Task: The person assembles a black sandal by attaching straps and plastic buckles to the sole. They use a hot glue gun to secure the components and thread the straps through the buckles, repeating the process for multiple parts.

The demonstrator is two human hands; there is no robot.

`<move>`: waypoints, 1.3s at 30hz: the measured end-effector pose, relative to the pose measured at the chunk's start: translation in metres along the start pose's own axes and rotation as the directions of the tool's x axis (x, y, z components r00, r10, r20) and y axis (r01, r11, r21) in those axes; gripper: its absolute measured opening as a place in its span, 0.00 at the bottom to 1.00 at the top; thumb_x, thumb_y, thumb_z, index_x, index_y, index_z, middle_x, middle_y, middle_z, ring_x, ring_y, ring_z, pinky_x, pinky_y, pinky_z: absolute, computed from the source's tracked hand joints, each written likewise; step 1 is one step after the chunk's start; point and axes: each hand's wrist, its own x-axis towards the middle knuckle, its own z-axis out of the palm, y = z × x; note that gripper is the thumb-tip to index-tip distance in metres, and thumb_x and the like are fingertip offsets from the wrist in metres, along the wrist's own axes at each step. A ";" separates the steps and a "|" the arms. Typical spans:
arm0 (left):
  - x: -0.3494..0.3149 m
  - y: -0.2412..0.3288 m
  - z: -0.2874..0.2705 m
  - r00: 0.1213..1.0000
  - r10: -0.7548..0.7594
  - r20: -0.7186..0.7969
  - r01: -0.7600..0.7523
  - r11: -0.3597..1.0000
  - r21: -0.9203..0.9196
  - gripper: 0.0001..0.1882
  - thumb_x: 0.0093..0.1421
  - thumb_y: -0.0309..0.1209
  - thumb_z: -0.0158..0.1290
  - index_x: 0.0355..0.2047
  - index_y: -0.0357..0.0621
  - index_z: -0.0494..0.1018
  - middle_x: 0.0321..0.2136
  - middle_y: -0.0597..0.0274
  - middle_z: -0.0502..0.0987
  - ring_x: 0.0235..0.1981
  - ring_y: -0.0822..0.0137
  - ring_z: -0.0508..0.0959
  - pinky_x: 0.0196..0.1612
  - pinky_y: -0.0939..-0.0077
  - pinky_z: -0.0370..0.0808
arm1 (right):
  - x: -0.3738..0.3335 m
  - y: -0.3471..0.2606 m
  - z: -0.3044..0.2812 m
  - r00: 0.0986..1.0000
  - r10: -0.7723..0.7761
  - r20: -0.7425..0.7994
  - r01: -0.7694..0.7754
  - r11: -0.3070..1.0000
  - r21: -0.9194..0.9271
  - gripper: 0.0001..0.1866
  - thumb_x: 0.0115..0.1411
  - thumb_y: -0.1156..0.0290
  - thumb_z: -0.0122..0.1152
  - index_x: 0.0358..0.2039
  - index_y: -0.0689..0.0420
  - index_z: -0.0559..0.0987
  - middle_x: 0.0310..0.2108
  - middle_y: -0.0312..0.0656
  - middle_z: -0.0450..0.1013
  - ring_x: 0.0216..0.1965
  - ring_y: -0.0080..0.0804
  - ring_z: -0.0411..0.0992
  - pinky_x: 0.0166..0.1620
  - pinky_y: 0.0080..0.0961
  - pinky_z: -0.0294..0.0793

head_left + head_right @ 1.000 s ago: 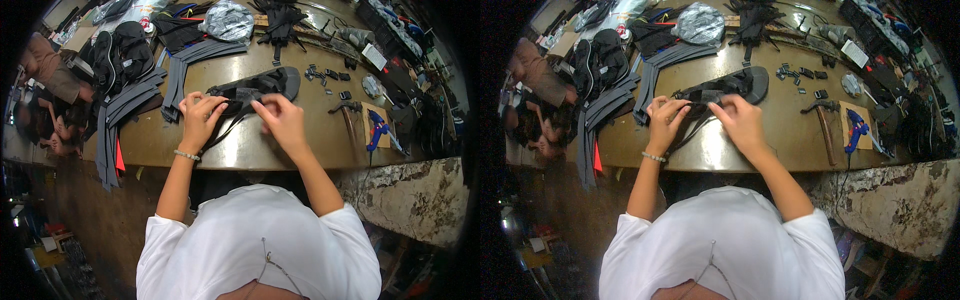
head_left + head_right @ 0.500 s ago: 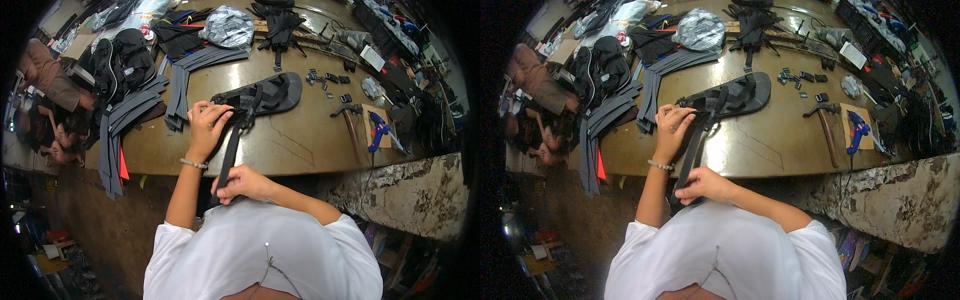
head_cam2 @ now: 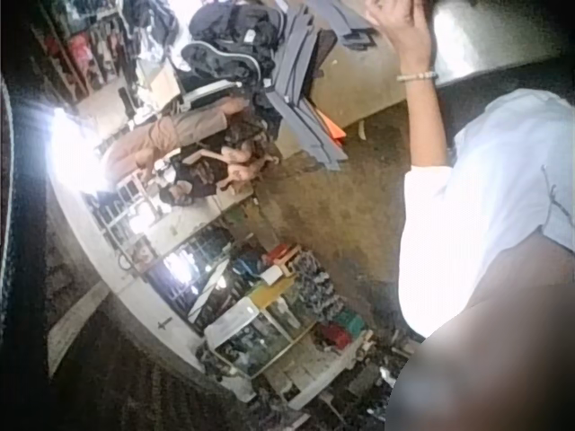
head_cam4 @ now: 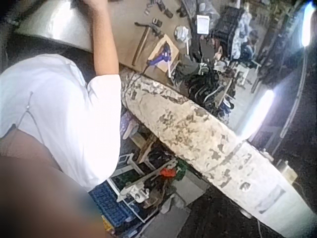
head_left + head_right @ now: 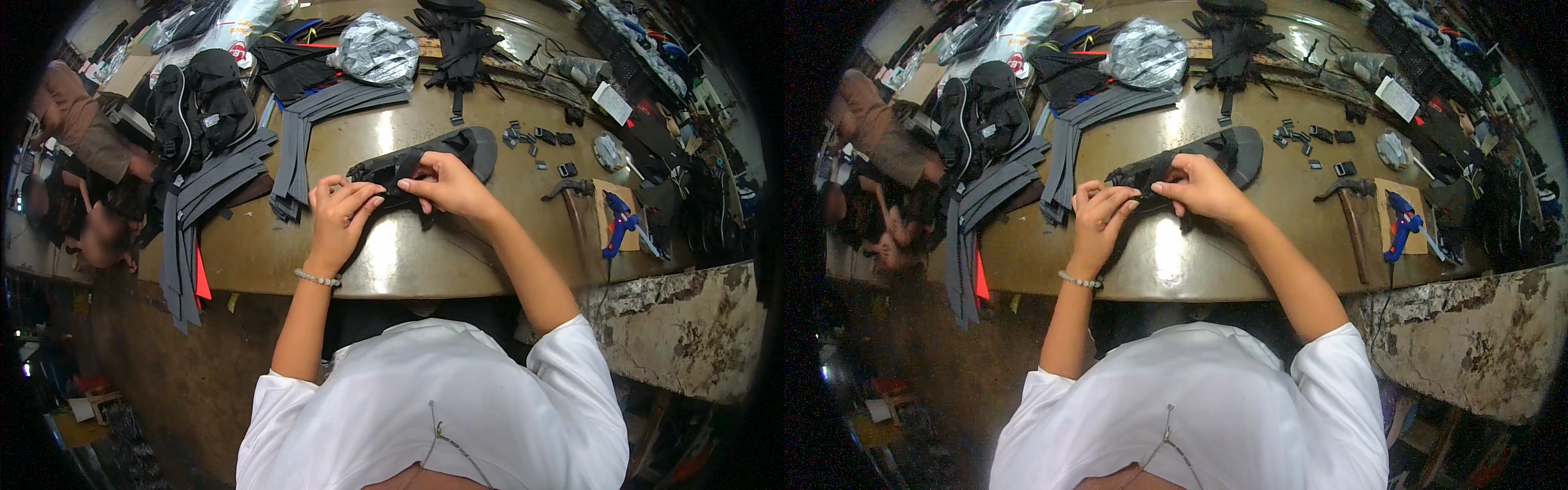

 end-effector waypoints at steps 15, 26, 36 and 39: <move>-0.001 -0.001 0.007 0.998 -0.035 -0.056 0.033 0.999 -0.033 0.07 0.57 0.35 0.58 0.35 0.52 0.81 0.35 0.73 0.80 0.42 0.63 0.68 0.51 0.67 0.58 | -0.015 0.017 0.047 0.882 -0.429 -0.195 0.261 0.790 -0.555 0.19 0.50 0.66 0.68 0.32 0.68 0.72 0.32 0.57 0.67 0.35 0.56 0.70 0.41 0.41 0.72; -0.003 0.002 0.006 0.998 -0.010 -0.069 0.010 1.000 -0.007 0.07 0.57 0.35 0.58 0.36 0.51 0.81 0.35 0.72 0.80 0.42 0.62 0.68 0.51 0.67 0.58 | -0.089 -0.010 0.080 0.804 -0.595 0.024 0.267 0.325 -0.907 0.08 0.48 0.74 0.59 0.29 0.61 0.71 0.34 0.47 0.72 0.35 0.40 0.72 0.32 0.29 0.77; 0.001 0.019 -0.005 0.997 0.028 -0.069 -0.029 0.999 -0.017 0.09 0.57 0.29 0.56 0.39 0.52 0.79 0.39 0.71 0.80 0.45 0.62 0.69 0.53 0.66 0.57 | -0.137 -0.065 0.078 0.909 -0.380 0.170 0.412 0.879 -0.240 0.05 0.54 0.77 0.61 0.29 0.60 0.72 0.19 0.39 0.68 0.20 0.26 0.70 0.26 0.23 0.70; 0.000 0.036 -0.028 0.995 0.098 -0.016 -0.099 0.955 -0.279 0.11 0.56 0.25 0.55 0.40 0.47 0.77 0.42 0.66 0.79 0.47 0.60 0.71 0.57 0.60 0.58 | -0.132 -0.065 0.065 0.951 -0.300 -0.070 0.283 0.941 -0.187 0.06 0.56 0.76 0.62 0.32 0.63 0.75 0.19 0.36 0.70 0.20 0.17 0.69 0.24 0.17 0.68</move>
